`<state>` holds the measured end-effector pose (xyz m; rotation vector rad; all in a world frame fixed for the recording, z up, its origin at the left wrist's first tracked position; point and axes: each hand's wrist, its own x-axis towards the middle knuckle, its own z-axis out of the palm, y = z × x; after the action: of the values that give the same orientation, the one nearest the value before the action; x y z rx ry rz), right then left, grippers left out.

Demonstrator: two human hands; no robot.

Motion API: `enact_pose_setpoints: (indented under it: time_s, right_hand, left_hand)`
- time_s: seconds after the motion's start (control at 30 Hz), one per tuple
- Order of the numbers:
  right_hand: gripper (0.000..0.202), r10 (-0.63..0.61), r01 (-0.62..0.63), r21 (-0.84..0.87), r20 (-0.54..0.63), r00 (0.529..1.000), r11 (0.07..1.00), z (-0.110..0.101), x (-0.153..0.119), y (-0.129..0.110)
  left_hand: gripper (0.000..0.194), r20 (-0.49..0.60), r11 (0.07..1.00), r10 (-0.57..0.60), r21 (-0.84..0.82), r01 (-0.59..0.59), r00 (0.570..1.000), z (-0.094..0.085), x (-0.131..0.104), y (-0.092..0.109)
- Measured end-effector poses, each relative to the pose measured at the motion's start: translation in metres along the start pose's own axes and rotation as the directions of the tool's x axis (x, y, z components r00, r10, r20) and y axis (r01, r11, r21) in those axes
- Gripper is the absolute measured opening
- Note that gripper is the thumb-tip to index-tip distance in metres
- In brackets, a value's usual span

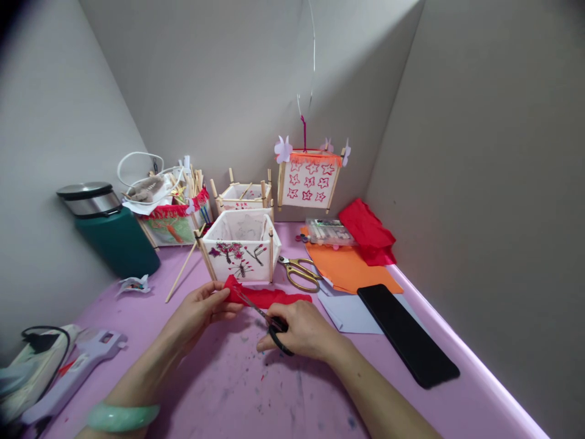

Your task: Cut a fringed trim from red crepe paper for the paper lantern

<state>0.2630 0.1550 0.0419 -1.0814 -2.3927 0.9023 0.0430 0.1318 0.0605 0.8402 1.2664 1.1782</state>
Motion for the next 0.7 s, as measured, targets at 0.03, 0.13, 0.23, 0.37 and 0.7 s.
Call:
enact_pose_setpoints:
  time_s: [0.03, 0.13, 0.23, 0.37, 0.7]
  right_hand:
    - [0.034, -0.002, 0.002, -0.010, -0.002, 1.000, 1.000, 0.0001, 0.0001, 0.0003]
    - [0.036, -0.005, 0.005, -0.037, -0.007, 1.000, 0.999, 0.0002, 0.0007, 0.0010]
    - [0.037, -0.012, 0.011, -0.044, -0.006, 1.000, 0.999, 0.0000, 0.0010, 0.0006]
    - [0.037, -0.021, 0.020, -0.049, -0.011, 1.000, 0.999, 0.0002, 0.0003, 0.0001]
    - [0.034, -0.048, 0.046, -0.075, -0.026, 0.998, 0.996, 0.0035, 0.0016, 0.0025]
  left_hand:
    - [0.012, 0.000, 1.000, 0.001, 0.002, -0.001, 1.000, 0.0001, -0.0003, 0.0006]
    - [0.010, 0.013, 1.000, 0.002, 0.006, -0.002, 1.000, 0.0005, -0.0012, 0.0015]
    - [0.008, 0.025, 1.000, 0.000, 0.009, 0.000, 1.000, 0.0007, -0.0014, 0.0018]
    - [0.008, 0.025, 1.000, -0.010, 0.005, 0.010, 1.000, 0.0002, -0.0003, 0.0017]
    - [0.009, 0.037, 1.000, -0.027, 0.006, 0.026, 0.999, 0.0048, -0.0008, -0.0009]
